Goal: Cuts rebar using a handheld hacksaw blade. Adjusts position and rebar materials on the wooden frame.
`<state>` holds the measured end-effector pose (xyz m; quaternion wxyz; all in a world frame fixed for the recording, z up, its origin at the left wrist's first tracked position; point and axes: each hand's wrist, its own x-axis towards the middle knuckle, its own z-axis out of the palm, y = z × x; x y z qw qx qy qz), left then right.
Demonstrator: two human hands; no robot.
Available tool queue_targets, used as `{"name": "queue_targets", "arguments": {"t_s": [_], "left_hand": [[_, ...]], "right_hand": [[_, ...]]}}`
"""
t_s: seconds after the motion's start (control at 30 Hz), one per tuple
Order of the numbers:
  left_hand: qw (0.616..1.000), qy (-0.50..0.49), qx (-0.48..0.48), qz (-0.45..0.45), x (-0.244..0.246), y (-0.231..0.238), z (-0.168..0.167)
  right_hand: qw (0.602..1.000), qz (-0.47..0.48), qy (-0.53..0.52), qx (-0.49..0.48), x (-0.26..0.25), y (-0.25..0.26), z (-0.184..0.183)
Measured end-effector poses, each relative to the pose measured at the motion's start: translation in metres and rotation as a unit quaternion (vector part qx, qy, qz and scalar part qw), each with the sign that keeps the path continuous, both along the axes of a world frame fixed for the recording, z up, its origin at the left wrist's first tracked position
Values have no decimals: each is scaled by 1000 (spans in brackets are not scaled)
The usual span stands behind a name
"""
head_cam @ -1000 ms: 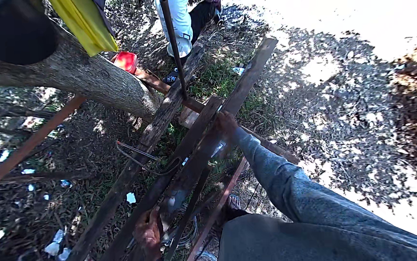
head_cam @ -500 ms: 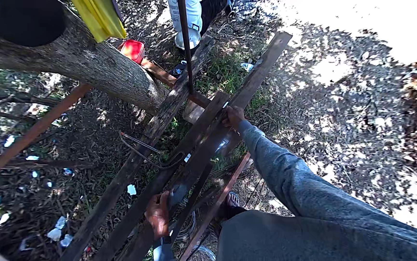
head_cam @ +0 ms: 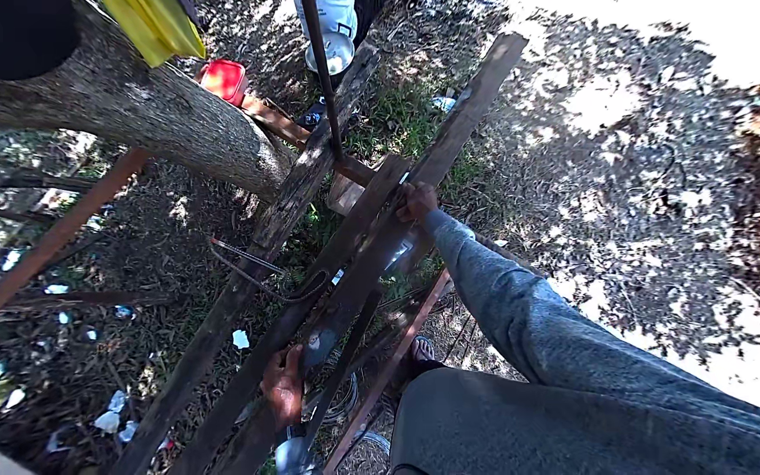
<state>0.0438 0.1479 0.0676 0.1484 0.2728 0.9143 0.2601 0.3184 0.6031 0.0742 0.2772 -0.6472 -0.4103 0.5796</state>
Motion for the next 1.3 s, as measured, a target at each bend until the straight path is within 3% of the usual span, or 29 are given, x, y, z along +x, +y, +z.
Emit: {"name": "queue_targets", "arguments": {"t_s": [0.17,0.33,0.57,0.7,0.97,1.07,1.2,1.3], "left_hand": [[1000,-17,3,20,-20,-42,-1],[1000,7,-11,28,-46,-88,-4],[999,20,9,33,-46,-94,-13],[997,79,0,21,-52,-99,-26],[995,82,-48,10,-32,-87,-3],[993,100,-47,29,-24,-77,-17],[993,85,-62,54,-27,-81,-28],[994,78,-58,44,-27,-82,-26]], "right_hand": [[974,148,-162,62,-9,-32,2],[914,262,-301,79,-31,-63,7],[896,280,-336,79,-42,-70,13],[893,282,-343,74,-45,-70,16],[884,282,-355,113,-40,-75,5],[881,297,-341,137,-36,-74,1],[905,258,-310,140,-33,-84,0],[896,237,-341,159,-39,-112,17]]}}
